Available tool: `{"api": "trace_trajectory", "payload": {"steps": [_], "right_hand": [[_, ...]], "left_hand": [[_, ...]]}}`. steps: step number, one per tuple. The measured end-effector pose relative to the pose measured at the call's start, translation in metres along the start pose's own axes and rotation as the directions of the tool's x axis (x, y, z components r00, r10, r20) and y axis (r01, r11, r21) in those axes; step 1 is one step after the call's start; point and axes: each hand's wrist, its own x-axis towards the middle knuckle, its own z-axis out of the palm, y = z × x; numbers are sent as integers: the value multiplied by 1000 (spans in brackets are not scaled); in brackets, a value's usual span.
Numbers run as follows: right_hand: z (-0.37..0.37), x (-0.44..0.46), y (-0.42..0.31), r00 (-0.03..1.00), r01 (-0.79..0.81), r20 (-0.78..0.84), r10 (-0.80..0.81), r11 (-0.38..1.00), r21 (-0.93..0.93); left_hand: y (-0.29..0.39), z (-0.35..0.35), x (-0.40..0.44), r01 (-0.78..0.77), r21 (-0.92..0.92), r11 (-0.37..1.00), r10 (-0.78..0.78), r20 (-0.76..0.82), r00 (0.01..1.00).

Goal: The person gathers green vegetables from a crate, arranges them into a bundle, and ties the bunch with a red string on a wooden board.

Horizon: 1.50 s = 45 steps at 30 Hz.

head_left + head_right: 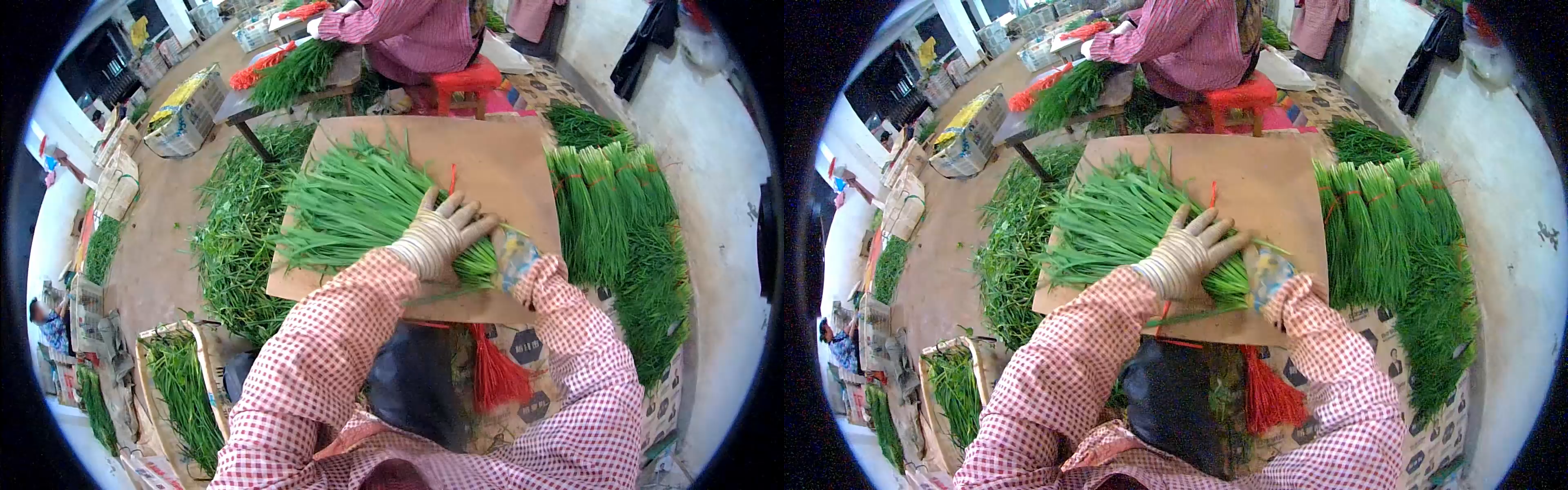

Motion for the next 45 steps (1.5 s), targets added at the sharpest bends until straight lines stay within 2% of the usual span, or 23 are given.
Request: {"api": "trace_trajectory", "payload": {"steps": [3,5,8,9,11,12,13,15,17,18,19,21,22,25,27,28,31,33,35,36,39,44,45], "right_hand": [[16,2,29,998,19,-61,-14,997,73],[30,13,54,999,-37,-26,40,994,106],[34,11,65,991,85,-113,-67,983,161],[12,11,46,999,-40,27,35,979,202],[-17,4,17,972,-197,171,161,956,218],[-25,3,7,948,-219,218,230,973,-73],[-35,1,-1,918,-214,245,311,911,-354],[-58,-5,-16,934,-197,200,295,894,-402],[-68,-6,-30,970,-234,-49,240,847,-478],[-66,15,-45,851,-406,81,518,749,-523],[-54,25,-49,849,-414,72,524,743,-526],[-21,45,-35,926,-205,148,346,794,-572],[-12,49,-23,926,-214,138,351,791,-573],[-7,53,4,917,-287,141,373,862,-419],[-15,56,9,876,-291,366,314,950,-117],[-18,55,-9,877,-257,327,352,918,-302],[-17,52,-15,821,-311,383,424,894,-322],[-11,53,-9,837,-278,396,378,916,-289],[-11,53,-10,875,-193,350,335,903,-383],[-14,51,-10,888,-201,350,299,936,-289],[-10,58,3,892,-183,350,285,937,-296],[-5,49,-4,910,-192,295,290,929,-317],[2,43,-4,911,-193,295,289,930,-314]], "left_hand": [[-19,3,-1,93,-68,993,-85,115,990],[-24,5,-2,204,-125,971,-185,151,971],[-22,6,-2,250,-156,956,-220,185,958],[-22,6,1,264,-164,950,-229,205,952],[-23,9,0,268,-163,950,-234,201,951],[-23,10,0,281,-172,944,-243,211,947],[-23,9,2,292,-179,940,-250,223,942],[-24,9,3,286,-177,942,-241,235,942],[-22,9,4,300,-180,937,-252,246,936],[-22,7,4,303,-188,934,-250,257,933],[-24,5,5,306,-190,933,-252,262,932],[-22,8,5,314,-163,935,-268,252,930],[-20,9,6,348,-167,923,-298,266,917],[-20,7,7,379,-175,908,-319,296,900],[-18,8,7,414,-185,891,-362,261,895],[-16,8,4,407,-186,894,-359,244,901],[-24,-4,0,324,-225,919,-262,268,927],[-33,-13,4,284,-201,937,-216,303,928],[-46,-11,15,109,-54,993,-84,347,934],[-52,-9,23,107,-67,992,-70,406,911],[-64,-5,41,45,-159,986,42,507,861],[-56,-1,30,111,-185,976,-7,487,873],[-48,-4,23,171,-142,975,-80,495,865]]}}
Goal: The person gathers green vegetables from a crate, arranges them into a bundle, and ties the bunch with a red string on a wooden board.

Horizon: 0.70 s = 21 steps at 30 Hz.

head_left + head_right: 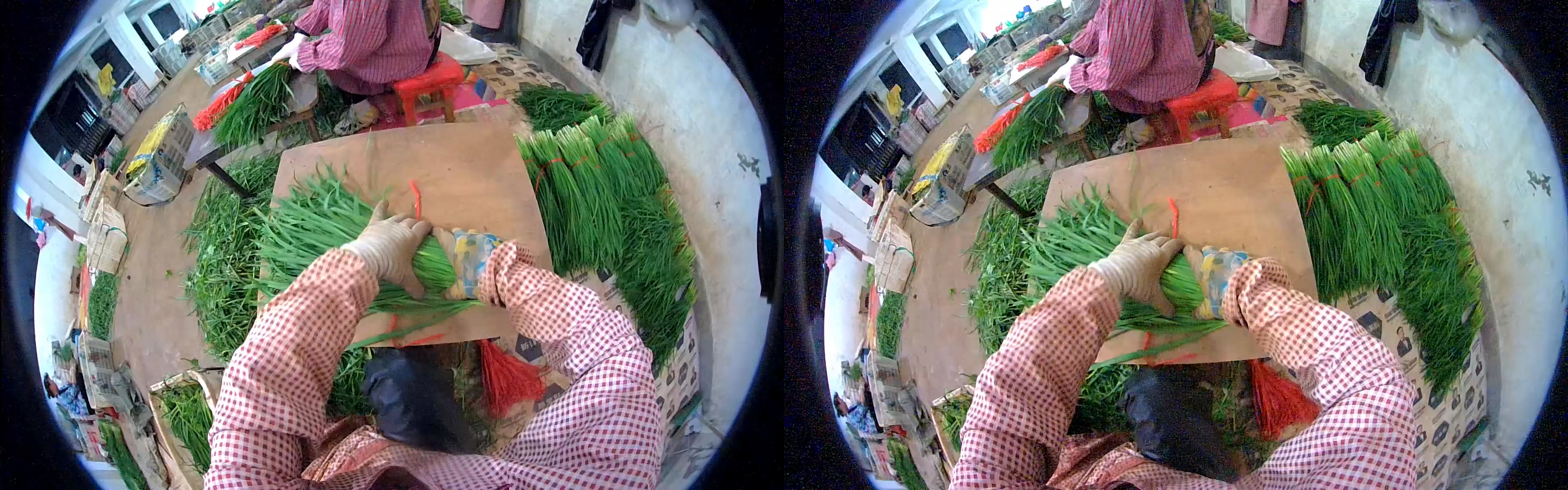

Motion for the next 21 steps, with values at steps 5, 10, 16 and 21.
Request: {"api": "trace_trajectory", "payload": {"steps": [5,10,16,21], "right_hand": [[-2,-7,-6,996,61,-62,-66,995,-85],[-6,4,2,995,103,19,-102,985,-137],[-80,48,30,998,40,45,-48,986,164],[-40,124,22,978,-201,-61,202,979,9]], "left_hand": [[15,22,-21,128,-38,991,-133,-149,980],[10,19,-13,111,-99,989,-121,-103,987],[9,22,-15,118,-144,982,-135,-107,985],[15,13,-18,164,-142,976,-171,-39,985]]}}
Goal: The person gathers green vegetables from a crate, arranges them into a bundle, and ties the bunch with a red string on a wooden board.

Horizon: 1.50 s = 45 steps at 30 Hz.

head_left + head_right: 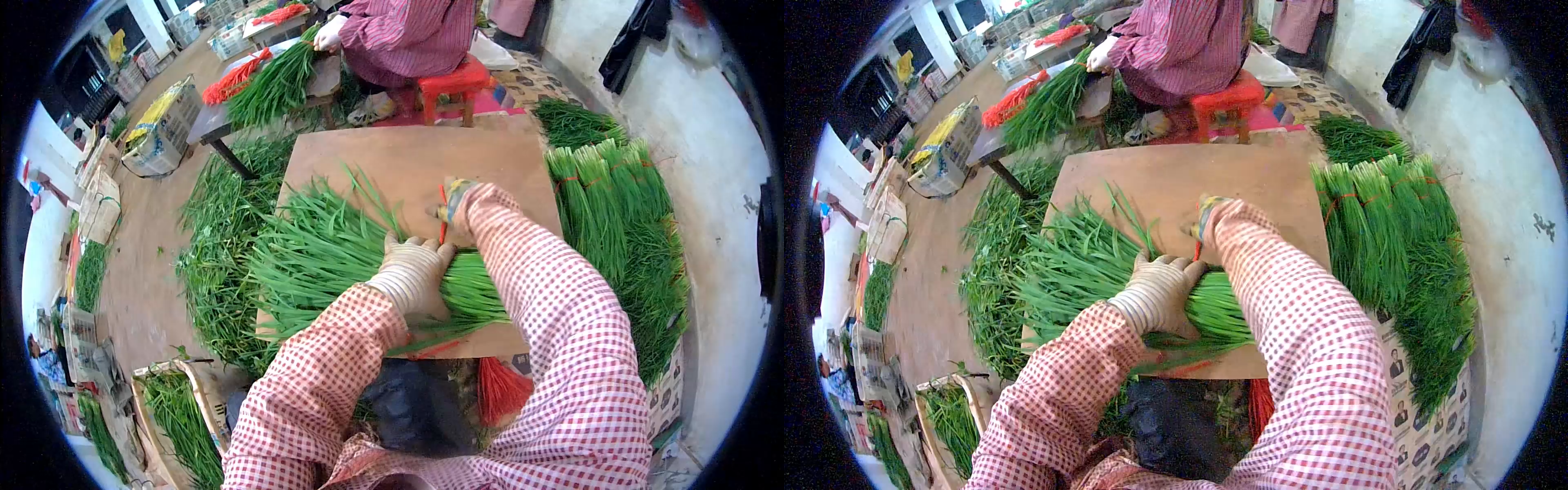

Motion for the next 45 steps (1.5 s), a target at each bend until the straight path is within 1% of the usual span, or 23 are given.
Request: {"api": "trace_trajectory", "payload": {"steps": [2,7,9,13,14,15,17,19,21,22,23,25,26,27,29,30,32,35,39,41,43,44,45], "right_hand": [[13,13,-8,1000,-20,-10,20,999,-29],[38,34,28,993,91,-43,-111,940,-329],[37,29,44,991,-4,-135,-22,982,-189],[13,-2,69,985,-34,-170,-15,960,-278],[-3,-17,62,990,38,-139,-33,999,31],[-17,-33,53,992,95,-114,-59,935,340],[-32,-66,20,918,379,-236,-320,882,279],[-13,-84,-5,742,629,-273,-612,776,-28],[40,-95,-12,750,573,-316,-581,809,-128],[60,-99,-13,750,512,-360,-554,832,-213],[58,-110,-19,757,515,-353,-550,835,-194],[39,-134,-24,634,686,-474,-611,727,-19],[30,-169,-35,671,598,-557,-489,801,17],[43,-184,-28,678,596,-557,-479,803,34],[68,-208,-11,906,378,-313,-285,877,297],[85,-210,-11,908,373,-314,-276,874,311],[118,-206,-12,957,250,-170,-234,965,80],[129,-180,-26,973,124,-210,-92,982,142],[137,-177,-35,942,151,-317,-105,981,123],[135,-192,-40,902,265,-352,-251,964,-10],[142,-187,-40,904,352,-280,-324,935,53],[150,-179,-47,887,455,-274,-371,799,392],[153,-177,-46,891,447,-226,-393,846,290]], "left_hand": [[-1,7,0,7,-30,1000,-8,-12,1000],[-4,9,-1,-17,-56,998,15,-32,999],[-5,14,0,2,-51,999,-6,-77,997],[-6,12,-2,0,-73,997,-7,-87,996],[-6,10,-2,-2,-82,997,-3,-65,998],[-6,10,-3,-8,-91,996,2,-64,998],[-6,11,-2,20,-85,996,-26,-73,997],[-7,12,2,28,-84,996,-33,-63,997],[-10,19,8,14,-4,1000,-14,-18,1000],[-9,15,4,28,-54,998,-31,-56,998],[-10,15,3,29,-59,998,-31,-36,999],[-12,19,5,5,-66,998,-10,-75,997],[-11,17,3,6,-67,998,-10,-57,998],[-9,13,-1,-2,-79,997,-4,-79,997],[-8,15,0,-14,-84,996,7,-87,996],[-9,17,2,-23,-98,995,13,-104,995],[-11,15,4,-29,-105,994,18,-99,995],[-11,15,6,-31,-107,994,21,-90,996],[-13,16,8,-34,-96,995,24,-114,993],[-13,15,11,-31,-124,992,26,-44,999],[-14,15,13,-19,-150,989,15,-27,1000],[-14,15,13,-21,-161,987,19,-18,1000],[-15,17,12,-17,-158,987,14,-18,1000]]}}
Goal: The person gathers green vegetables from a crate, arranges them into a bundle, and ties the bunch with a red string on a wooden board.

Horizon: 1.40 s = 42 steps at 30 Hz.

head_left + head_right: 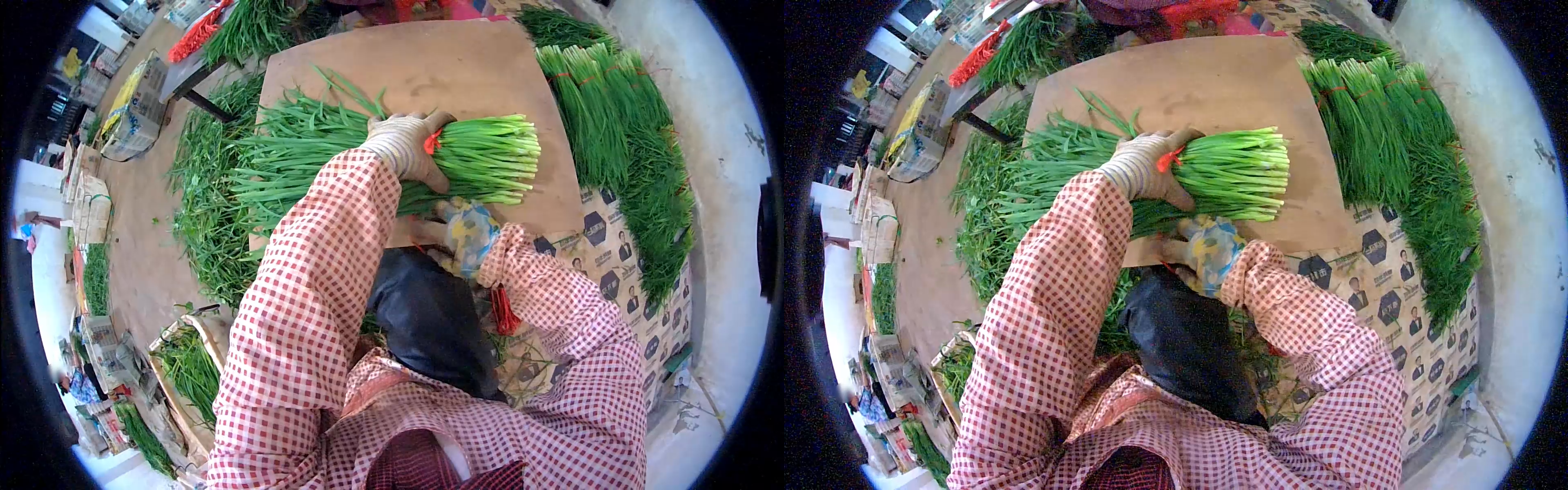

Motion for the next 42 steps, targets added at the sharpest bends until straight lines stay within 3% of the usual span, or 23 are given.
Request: {"api": "trace_trajectory", "payload": {"steps": [1,4,5,6,8,9,10,12,14,16,20,22,23,24,26,28,30,32,34,36,38,40,42], "right_hand": [[-10,4,-12,999,9,52,-3,994,-113],[25,8,16,986,136,-93,-137,990,-23],[2,1,1,961,245,-51,-272,921,-303],[8,-1,7,963,232,-58,-264,917,-325],[19,1,8,973,148,-146,-176,972,-184],[11,-8,-1,945,126,-261,-197,955,-267],[9,-14,-2,944,114,-269,-191,954,-278],[10,-27,-7,951,-13,-310,-2,999,-49],[58,-47,23,938,-55,-324,125,975,217],[48,-73,4,888,-89,-445,113,993,75],[34,-90,-4,895,-101,-414,163,980,169],[7,-83,-6,849,138,-527,-38,979,153],[1,-81,-7,875,142,-484,23,943,302],[-7,-72,-6,882,145,-471,13,944,297],[-33,-40,-5,839,69,-448,308,756,651],[-63,-7,-14,812,33,-359,460,578,815],[-58,19,9,756,155,-396,521,446,882],[-71,23,2,753,77,-349,558,451,889],[-80,16,-10,768,-93,-326,552,598,796],[-81,8,-11,785,-102,-314,533,612,784],[-82,-1,-26,839,-116,-324,437,726,678],[-77,-8,-35,862,-129,-289,417,732,669],[-72,-10,-39,784,-220,-295,547,688,691]], "left_hand": [[-2,2,-2,-17,-5,1000,17,-45,999],[4,-4,-8,-45,0,999,45,-67,997],[5,-3,-10,-28,28,999,30,-72,997],[6,-2,-10,-10,55,998,14,-77,997],[9,-1,-11,-15,69,997,21,-87,996],[11,-2,-11,9,67,998,-3,-87,996],[12,-2,-13,36,66,997,-30,-88,996],[13,0,-15,18,63,998,-11,-112,994],[14,0,-16,56,42,998,-51,-114,992],[17,-3,-16,50,41,998,-45,-113,993],[20,-5,-21,73,41,997,-70,-67,995],[16,-2,-19,53,61,997,-46,-113,993],[16,-2,-17,62,48,997,-56,-108,993],[15,-1,-17,71,34,997,-67,-115,991],[15,-1,-20,56,53,997,-49,-122,991],[14,2,-17,85,37,996,-80,-118,990],[12,3,-15,78,67,995,-70,-107,992],[10,1,-16,65,54,996,-58,-119,991],[10,1,-19,32,52,998,-26,-110,994],[9,1,-21,25,33,999,-21,-110,994],[9,1,-22,19,16,1000,-17,-122,992],[8,0,-23,12,0,1000,-12,-119,993],[6,0,-24,10,-19,1000,-12,-116,993]]}}
